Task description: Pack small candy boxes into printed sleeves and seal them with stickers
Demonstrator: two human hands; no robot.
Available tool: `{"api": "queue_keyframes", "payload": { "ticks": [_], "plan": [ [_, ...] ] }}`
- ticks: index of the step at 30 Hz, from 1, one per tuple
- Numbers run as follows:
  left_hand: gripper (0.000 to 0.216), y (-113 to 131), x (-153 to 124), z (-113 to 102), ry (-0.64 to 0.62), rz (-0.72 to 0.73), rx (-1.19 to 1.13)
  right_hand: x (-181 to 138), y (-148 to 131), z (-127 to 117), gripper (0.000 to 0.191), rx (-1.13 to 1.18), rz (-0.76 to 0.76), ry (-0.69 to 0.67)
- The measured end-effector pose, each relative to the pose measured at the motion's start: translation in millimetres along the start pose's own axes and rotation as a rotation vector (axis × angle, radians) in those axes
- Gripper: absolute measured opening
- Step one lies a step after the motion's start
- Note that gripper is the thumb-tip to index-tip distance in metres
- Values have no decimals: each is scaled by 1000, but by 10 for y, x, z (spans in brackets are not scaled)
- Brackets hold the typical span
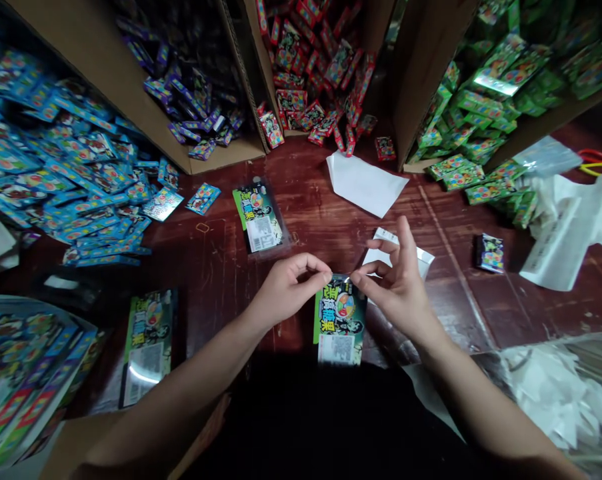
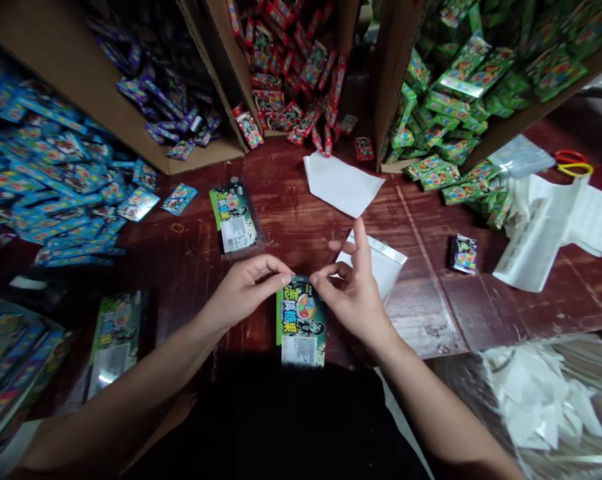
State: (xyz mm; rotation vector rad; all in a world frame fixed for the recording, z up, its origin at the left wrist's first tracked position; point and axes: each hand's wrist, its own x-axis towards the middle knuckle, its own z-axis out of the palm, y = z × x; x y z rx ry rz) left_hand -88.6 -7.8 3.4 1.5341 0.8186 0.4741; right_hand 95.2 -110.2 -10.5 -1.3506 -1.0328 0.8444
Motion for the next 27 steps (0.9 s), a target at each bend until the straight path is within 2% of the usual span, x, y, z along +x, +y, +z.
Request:
{"api": "queue_keyframes", "payload": {
  "ticks": [5, 9, 14, 16, 18, 21, 23, 27],
  "plan": [
    [17, 40, 16, -102, -80, 6, 19, 59, -56, -73, 111, 56, 102, -48],
    [22, -46, -73, -93, -132, 70, -36, -20, -90, -163, 93, 45, 76, -95],
    [11, -142, -98, -19, -75, 147, -29, 79, -350, -316, 82, -80, -12, -121],
    [12, -148, -87, -12, -74, 161, -8, 164, -475, -357, 77, -133, 5, -222],
    [12, -144, -80, -12, -78, 164, 13, 231, -551, -362, 70, -162, 53, -386],
    [14, -136, -85, -6, -77, 158, 37, 287, -555, -307, 63, -190, 87, -563],
    [15, -130, -90, 2, -82, 153, 44, 311, -518, -254, 65, -227, 85, -605],
    [15, -115, -84, 14, -91, 157, 39, 339, -444, -196, 78, -385, 28, -592]
  ]
}}
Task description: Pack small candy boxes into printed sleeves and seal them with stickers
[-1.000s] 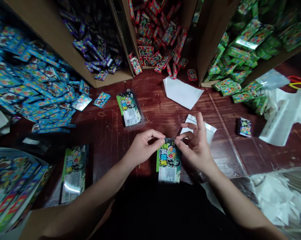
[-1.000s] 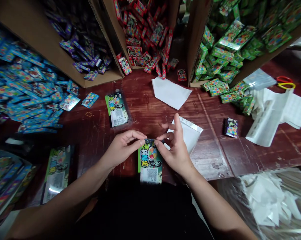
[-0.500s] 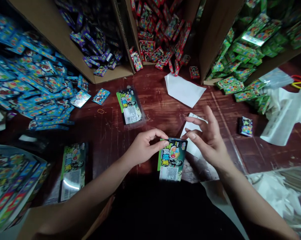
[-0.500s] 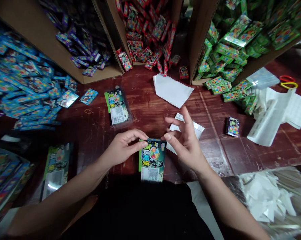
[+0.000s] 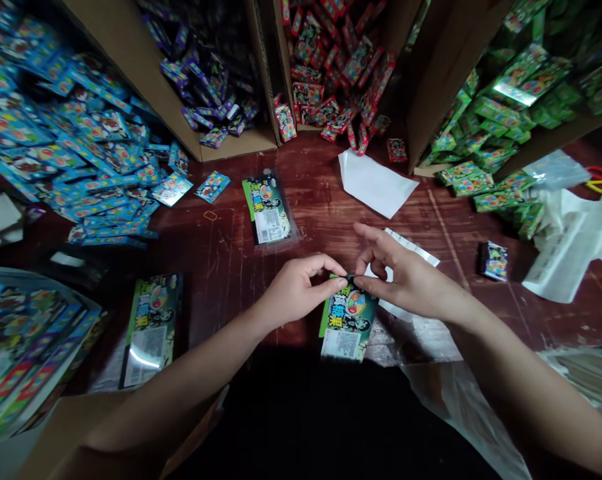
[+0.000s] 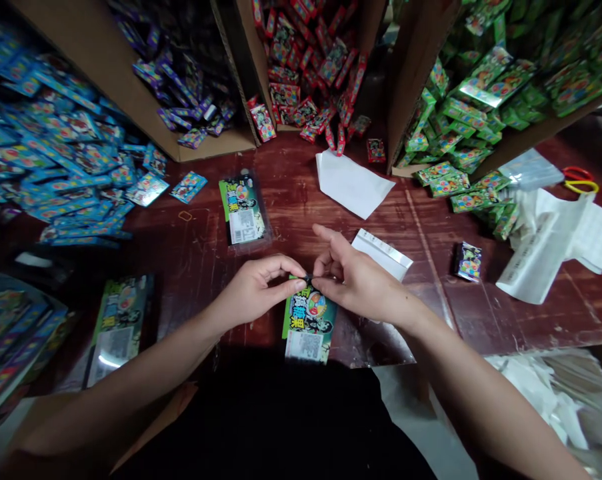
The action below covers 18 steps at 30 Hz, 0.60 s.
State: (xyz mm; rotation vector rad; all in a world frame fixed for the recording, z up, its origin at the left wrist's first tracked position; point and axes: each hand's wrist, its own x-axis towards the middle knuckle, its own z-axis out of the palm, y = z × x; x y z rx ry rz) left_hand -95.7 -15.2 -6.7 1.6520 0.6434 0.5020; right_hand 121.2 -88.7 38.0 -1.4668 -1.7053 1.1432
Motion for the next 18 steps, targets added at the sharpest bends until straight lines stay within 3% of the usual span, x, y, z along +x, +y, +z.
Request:
{"api": "queue_keyframes", "payload": {
  "ticks": [6, 10, 13, 16, 18],
  "plan": [
    [16, 23, -114, 86, 85, -19, -15, -120, 125, 158, 85, -511, -251, 225],
    [21, 9, -268, -41, 254, -37, -55, 123, 163, 372, 77, -659, -398, 238],
    [22, 58, -564, -496, 485, -114, 5, 581, 59, 595, 78, -551, -423, 151],
    [29, 101, -1094, -1242, 761, -254, 104, 1108, 34, 832, 87, -551, -379, 99],
    [45, 32, -1463, -1793, 853, -392, 88, 1413, 145, 969, 96, -671, -338, 30]
  ]
}}
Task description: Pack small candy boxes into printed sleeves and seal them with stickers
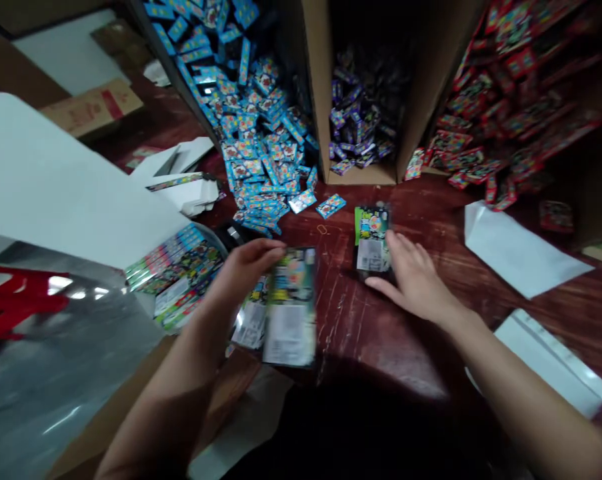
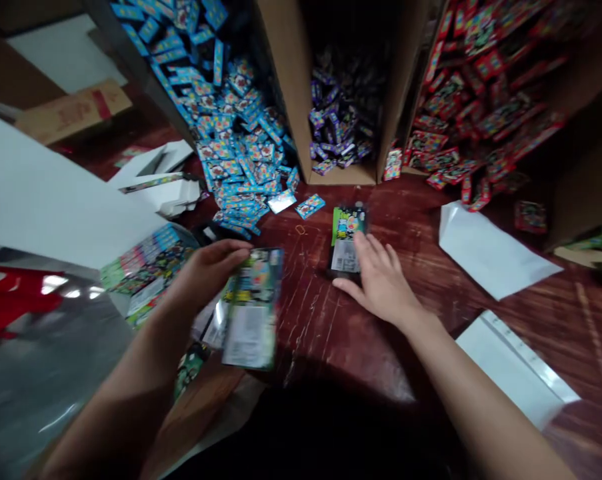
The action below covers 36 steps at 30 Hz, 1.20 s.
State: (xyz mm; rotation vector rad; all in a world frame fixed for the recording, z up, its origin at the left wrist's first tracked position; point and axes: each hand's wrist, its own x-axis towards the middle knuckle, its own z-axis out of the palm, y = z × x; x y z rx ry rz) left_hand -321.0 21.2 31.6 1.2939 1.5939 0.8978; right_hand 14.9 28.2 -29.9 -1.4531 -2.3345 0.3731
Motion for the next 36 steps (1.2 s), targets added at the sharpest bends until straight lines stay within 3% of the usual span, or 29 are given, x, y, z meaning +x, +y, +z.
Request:
{"api": "queue_keyframes", "payload": {
  "ticks": [3, 6, 9, 11, 12, 14, 16, 19, 22, 25, 30, 36],
  "plan": [
    [58, -242, 286, -615, -26, -86, 195, 177, 169, 300, 91, -42, -64, -113],
    [50, -234, 279, -703, -73, -13, 509, 109, 208, 408, 55, 5, -87, -23],
    [40, 28, 5, -347, 185, 182, 772, -121, 61, 285, 36, 13, -26, 68],
    [40, 203, -162, 50, 287, 246, 645, -327, -129, 136, 36, 47, -22, 171],
    [43, 260, -207, 276, 213, 233, 481, -439, -242, 58, 38, 77, -70, 222],
    [52, 300, -213, 733, -85, 128, 49, -662, -466, -88, 47, 134, -245, 259],
    [52, 268, -157, 1136, -336, -17, -284, -847, -624, -218, 52, 158, -383, 185],
    [43, 210, -131, 1539, -497, -13, -408, -959, -633, -403, 67, 206, -326, 71],
    [37, 240, -235, 1713, -657, 178, -234, -895, -413, -583, 74, 168, -70, 181],
    [34, 324, -347, 1778, -775, 307, -90, -819, -208, -695, 53, 47, 90, 251],
    [28, 382, -419, 1842, -781, 325, -11, -840, -186, -705, 36, 7, 130, 271],
    [28, 370, -468, 1834, -850, 232, -23, -848, -121, -784, 23, 163, 116, 122]
  ]
}}
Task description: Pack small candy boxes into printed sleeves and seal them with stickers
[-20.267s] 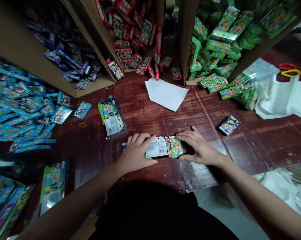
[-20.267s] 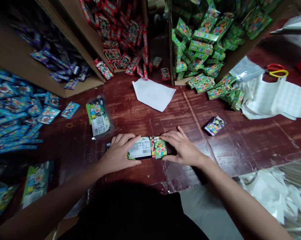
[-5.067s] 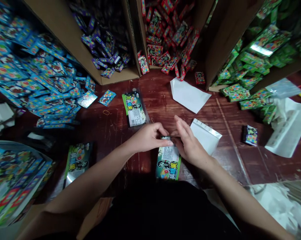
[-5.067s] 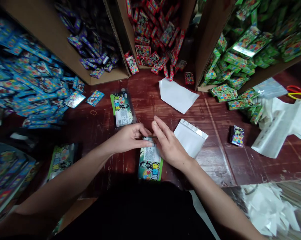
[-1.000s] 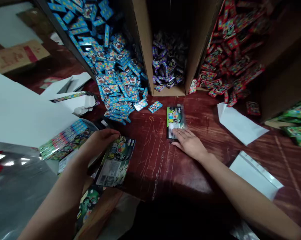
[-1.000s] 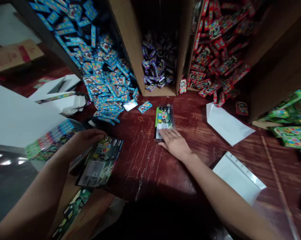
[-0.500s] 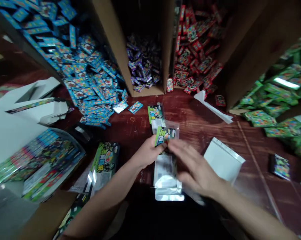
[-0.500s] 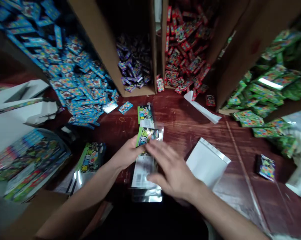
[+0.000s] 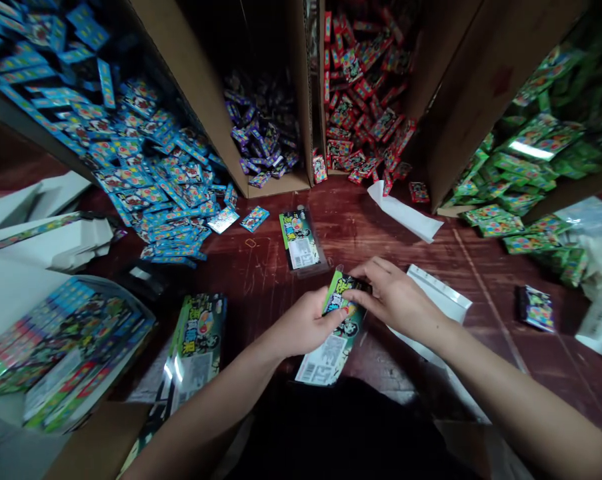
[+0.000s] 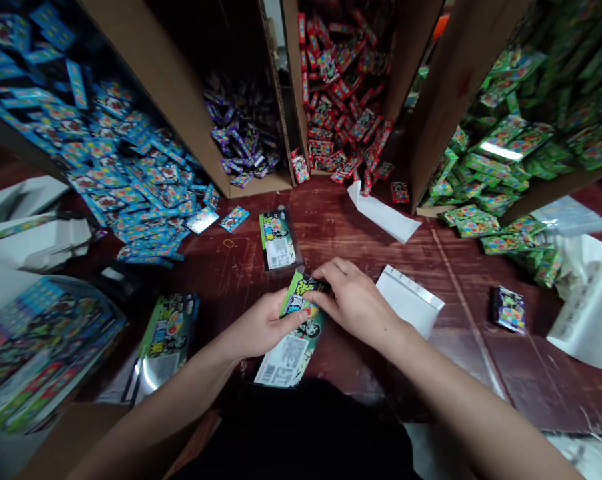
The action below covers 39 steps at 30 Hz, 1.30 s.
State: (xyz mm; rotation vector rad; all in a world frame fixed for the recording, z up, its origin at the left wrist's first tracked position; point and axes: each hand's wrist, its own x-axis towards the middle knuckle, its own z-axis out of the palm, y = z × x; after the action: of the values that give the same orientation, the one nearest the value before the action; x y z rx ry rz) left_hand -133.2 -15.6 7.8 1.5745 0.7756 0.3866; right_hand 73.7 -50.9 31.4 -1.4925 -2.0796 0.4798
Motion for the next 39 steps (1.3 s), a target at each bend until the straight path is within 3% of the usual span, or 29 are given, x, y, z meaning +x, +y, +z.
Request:
{"api": "queue_keyframes", "payload": {
  "ticks": [6, 10, 16, 21, 23, 27, 29, 32, 39],
  "plan": [
    [25, 23, 24, -127, 113, 9, 0, 103, -91, 62, 9, -25, 11, -33],
    [25, 72, -1, -267, 122, 10, 33, 224, -98, 113, 29, 64, 17, 19],
    [21, 61, -11, -324, 74, 48, 52, 374, -108, 108, 36, 88, 36, -4],
    [18, 24, 11, -320, 179, 11, 17, 353, -149, 177, 13, 95, 16, -91],
    [17, 40, -6, -352, 208, 28, 15, 340, -149, 205, 12, 137, 19, -122],
    [20, 77, -74, -414, 183, 24, 13, 354, -130, 203, 38, 105, -7, -26],
    [22, 76, -101, -413, 180, 22, 15, 362, -130, 188, 43, 83, -46, -36],
    [24, 58, -125, -384, 183, 35, 21, 355, -144, 169, 40, 84, -54, -68],
    [27, 67, -175, -337, 49, 63, 21, 317, -135, 117, 29, 178, 7, -204]
  ]
}}
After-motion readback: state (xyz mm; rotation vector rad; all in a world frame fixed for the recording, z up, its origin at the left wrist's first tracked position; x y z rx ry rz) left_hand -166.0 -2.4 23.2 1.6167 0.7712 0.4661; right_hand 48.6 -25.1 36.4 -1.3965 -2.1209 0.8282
